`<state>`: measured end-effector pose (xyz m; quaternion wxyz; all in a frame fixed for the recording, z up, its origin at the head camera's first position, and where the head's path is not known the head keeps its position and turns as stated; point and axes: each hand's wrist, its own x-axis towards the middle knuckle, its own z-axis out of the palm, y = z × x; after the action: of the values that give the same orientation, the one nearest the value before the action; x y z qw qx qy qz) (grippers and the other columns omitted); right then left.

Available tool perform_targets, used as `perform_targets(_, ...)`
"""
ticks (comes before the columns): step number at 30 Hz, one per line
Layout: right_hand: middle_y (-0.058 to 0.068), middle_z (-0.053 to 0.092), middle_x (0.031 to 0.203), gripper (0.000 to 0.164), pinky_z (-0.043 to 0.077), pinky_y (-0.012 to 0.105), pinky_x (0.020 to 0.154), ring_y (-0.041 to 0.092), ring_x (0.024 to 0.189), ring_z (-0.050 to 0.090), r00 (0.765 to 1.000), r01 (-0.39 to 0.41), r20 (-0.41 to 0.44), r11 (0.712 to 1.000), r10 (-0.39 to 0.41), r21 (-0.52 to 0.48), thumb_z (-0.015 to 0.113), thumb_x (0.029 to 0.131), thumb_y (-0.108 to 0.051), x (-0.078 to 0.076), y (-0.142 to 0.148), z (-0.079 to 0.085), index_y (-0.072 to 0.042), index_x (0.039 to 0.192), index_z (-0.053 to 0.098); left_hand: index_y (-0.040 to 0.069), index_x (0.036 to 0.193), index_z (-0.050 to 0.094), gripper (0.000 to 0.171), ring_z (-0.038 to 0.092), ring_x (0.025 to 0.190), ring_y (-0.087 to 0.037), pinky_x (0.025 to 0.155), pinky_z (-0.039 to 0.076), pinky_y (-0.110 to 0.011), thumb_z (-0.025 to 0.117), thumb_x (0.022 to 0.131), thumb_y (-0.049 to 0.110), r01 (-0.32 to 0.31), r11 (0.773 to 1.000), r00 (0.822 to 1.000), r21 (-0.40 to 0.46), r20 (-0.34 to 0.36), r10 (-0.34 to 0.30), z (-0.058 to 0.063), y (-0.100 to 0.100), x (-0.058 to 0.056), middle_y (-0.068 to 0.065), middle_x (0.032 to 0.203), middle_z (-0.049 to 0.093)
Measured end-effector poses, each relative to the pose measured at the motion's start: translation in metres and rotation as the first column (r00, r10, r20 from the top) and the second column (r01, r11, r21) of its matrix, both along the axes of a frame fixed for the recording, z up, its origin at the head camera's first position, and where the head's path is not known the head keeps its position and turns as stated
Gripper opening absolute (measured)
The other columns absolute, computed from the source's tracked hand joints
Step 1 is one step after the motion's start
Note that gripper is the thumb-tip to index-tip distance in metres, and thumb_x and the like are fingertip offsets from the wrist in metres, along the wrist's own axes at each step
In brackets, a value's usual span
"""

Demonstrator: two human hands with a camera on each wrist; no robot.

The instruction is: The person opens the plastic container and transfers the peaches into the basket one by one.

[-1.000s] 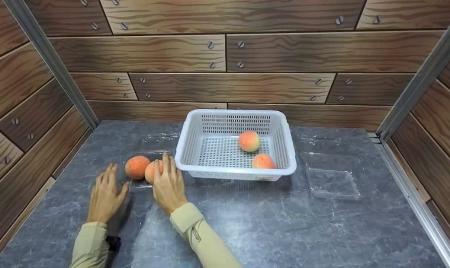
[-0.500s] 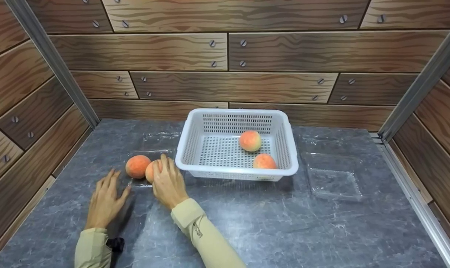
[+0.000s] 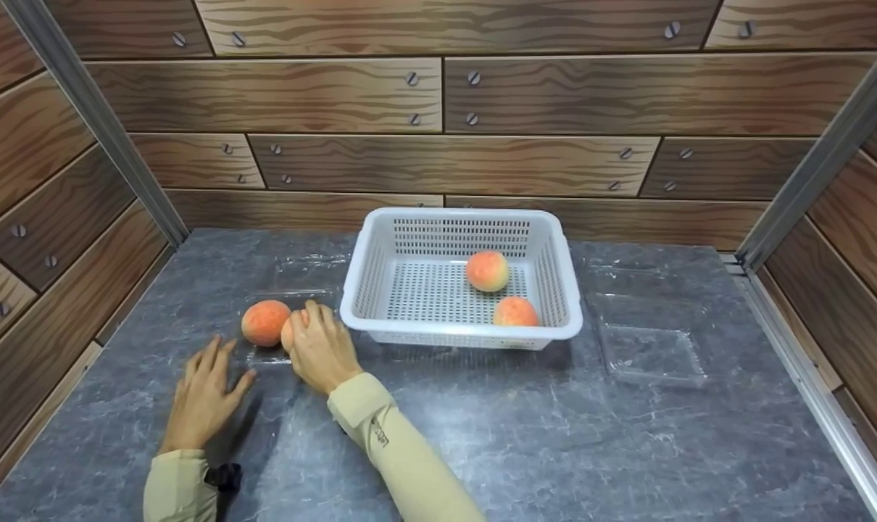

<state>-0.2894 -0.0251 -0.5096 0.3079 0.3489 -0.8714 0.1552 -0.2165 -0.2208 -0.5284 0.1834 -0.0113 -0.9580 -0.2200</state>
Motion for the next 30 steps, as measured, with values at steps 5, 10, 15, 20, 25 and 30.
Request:
perform_targets(5,0.025,0.063,0.119,0.036,0.06,0.045,0.086,0.037,0.105,0.064,0.999,-0.003,0.039,1.0,0.003,-0.016,0.074,0.085,-0.014,-0.002,-0.003,0.0,0.004,0.113,0.063,-0.005,0.145,0.047,0.062,0.035,0.137,-0.053,0.107,0.031,-0.074,0.068,0.098,0.03,0.008,1.0,0.996,0.001,0.09,-0.008,-0.001,0.002,-0.001,-0.033,0.153,0.036)
perform_targets(10,0.026,0.063,0.121,0.037,0.059,0.046,0.089,0.039,0.108,0.064,0.995,-0.003,0.104,1.0,0.004,-0.015,0.074,0.087,-0.016,-0.002,-0.005,0.001,0.005,0.116,0.064,-0.005,0.148,0.044,0.065,0.031,0.139,-0.054,0.11,0.027,-0.074,0.066,0.098,0.031,0.007,1.0,0.99,-0.002,0.142,-0.006,-0.001,-0.001,0.0,-0.033,0.155,0.033)
perform_targets(15,0.025,0.062,0.123,0.04,0.059,0.046,0.091,0.038,0.109,0.063,0.986,0.026,0.165,0.999,-0.029,0.019,0.073,0.088,-0.018,-0.002,-0.006,0.003,0.006,0.119,0.063,-0.005,0.15,0.042,0.068,0.027,0.14,-0.055,0.112,0.024,-0.074,0.065,0.099,0.033,0.007,1.0,0.984,0.0,0.175,-0.006,-0.001,-0.001,0.001,-0.033,0.157,0.029)
perform_targets(20,0.025,0.062,0.123,0.041,0.057,0.046,0.092,0.038,0.109,0.062,0.981,0.037,0.19,0.998,-0.045,0.043,0.073,0.089,-0.02,-0.006,-0.009,0.0,0.005,0.12,0.063,-0.006,0.151,0.038,0.071,0.024,0.142,-0.056,0.112,0.023,-0.074,0.064,0.099,0.034,0.01,1.0,0.978,-0.005,0.207,-0.009,-0.002,-0.002,0.001,-0.032,0.159,0.024)
perform_targets(25,0.022,0.063,0.12,0.044,0.056,0.047,0.092,0.037,0.109,0.063,0.981,0.052,0.185,0.996,-0.064,0.068,0.074,0.088,-0.024,-0.009,-0.012,-0.005,0.003,0.121,0.062,-0.009,0.154,0.031,0.076,0.018,0.144,-0.057,0.114,0.019,-0.073,0.063,0.1,0.034,0.044,0.999,0.964,-0.022,0.265,-0.037,0.001,-0.007,0.0,-0.03,0.163,0.019)
perform_targets(30,0.021,0.061,0.125,0.054,0.053,0.055,0.096,0.037,0.114,0.061,0.954,0.086,0.281,0.993,-0.107,0.087,0.076,0.088,-0.027,-0.011,-0.016,-0.005,0.001,0.131,0.059,-0.01,0.154,0.029,0.079,0.019,0.144,-0.056,0.114,0.019,-0.073,0.064,0.099,0.033,0.075,0.996,0.958,-0.049,0.282,-0.059,0.005,-0.012,-0.001,-0.026,0.164,0.02)
